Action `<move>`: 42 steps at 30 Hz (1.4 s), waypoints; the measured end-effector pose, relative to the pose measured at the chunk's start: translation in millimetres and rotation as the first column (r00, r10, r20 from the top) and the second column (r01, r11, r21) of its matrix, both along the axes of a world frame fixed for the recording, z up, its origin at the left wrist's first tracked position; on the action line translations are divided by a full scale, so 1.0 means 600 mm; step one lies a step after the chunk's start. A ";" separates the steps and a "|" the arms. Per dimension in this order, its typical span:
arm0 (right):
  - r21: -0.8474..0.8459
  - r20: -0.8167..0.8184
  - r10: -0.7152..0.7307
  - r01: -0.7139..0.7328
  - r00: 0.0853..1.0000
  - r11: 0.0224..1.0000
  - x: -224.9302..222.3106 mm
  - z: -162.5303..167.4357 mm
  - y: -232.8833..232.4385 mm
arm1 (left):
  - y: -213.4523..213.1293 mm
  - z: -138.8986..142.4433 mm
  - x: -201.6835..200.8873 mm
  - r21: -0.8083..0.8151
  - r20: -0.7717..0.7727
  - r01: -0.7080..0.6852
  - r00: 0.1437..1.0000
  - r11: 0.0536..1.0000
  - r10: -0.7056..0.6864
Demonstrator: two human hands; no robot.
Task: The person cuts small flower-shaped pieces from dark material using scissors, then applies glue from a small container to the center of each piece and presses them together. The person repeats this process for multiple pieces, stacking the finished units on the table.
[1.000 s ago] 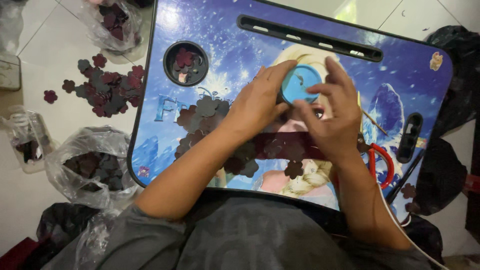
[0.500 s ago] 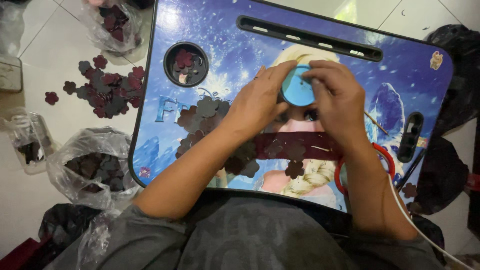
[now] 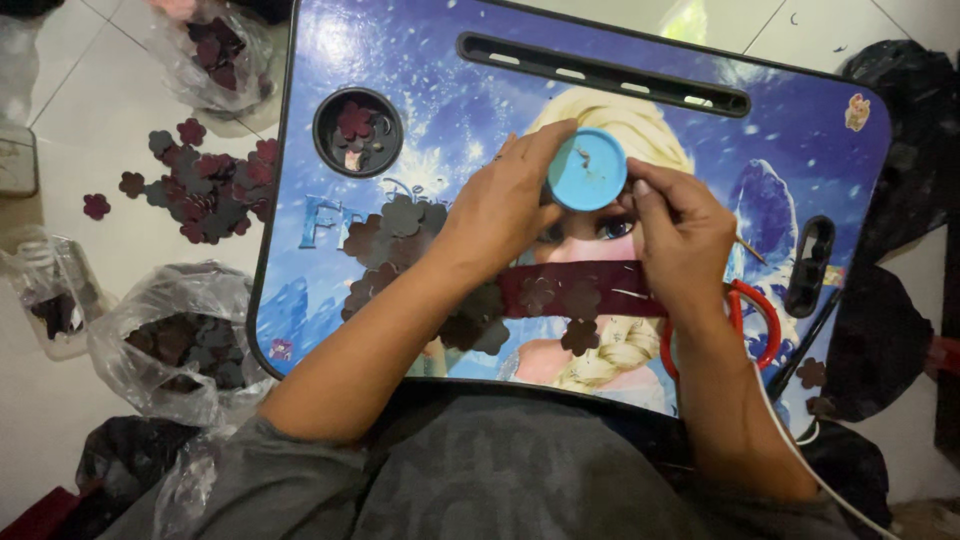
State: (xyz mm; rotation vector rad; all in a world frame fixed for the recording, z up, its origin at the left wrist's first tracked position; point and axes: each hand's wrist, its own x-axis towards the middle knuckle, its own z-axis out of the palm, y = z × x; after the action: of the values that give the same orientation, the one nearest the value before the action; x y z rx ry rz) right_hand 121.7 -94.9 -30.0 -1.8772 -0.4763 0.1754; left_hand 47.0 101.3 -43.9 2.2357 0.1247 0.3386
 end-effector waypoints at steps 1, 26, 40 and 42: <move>-0.004 0.020 -0.009 0.009 1.000 1.000 -0.003 0.000 0.001 | 0.000 0.001 0.000 0.009 0.009 -0.002 1.000 1.000 0.002; 0.320 -0.508 0.100 0.080 0.855 0.944 0.024 -0.009 -0.015 | -0.003 0.007 -0.011 0.071 -0.128 -0.011 0.992 0.997 0.020; 0.059 -0.044 0.055 -0.053 0.998 0.997 -0.073 0.016 -0.032 | 0.001 -0.001 -0.009 0.060 -0.145 0.016 0.989 0.998 -0.007; 0.302 -0.338 0.063 0.044 0.939 0.952 -0.063 0.018 -0.052 | 0.001 -0.002 -0.009 0.064 -0.121 0.020 0.993 0.998 -0.012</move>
State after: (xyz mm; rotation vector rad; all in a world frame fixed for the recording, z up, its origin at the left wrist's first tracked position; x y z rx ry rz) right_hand 83.6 -125.9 -19.3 -1.4993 -0.2532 0.4068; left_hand 41.9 101.7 -45.3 2.3208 0.1619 0.2019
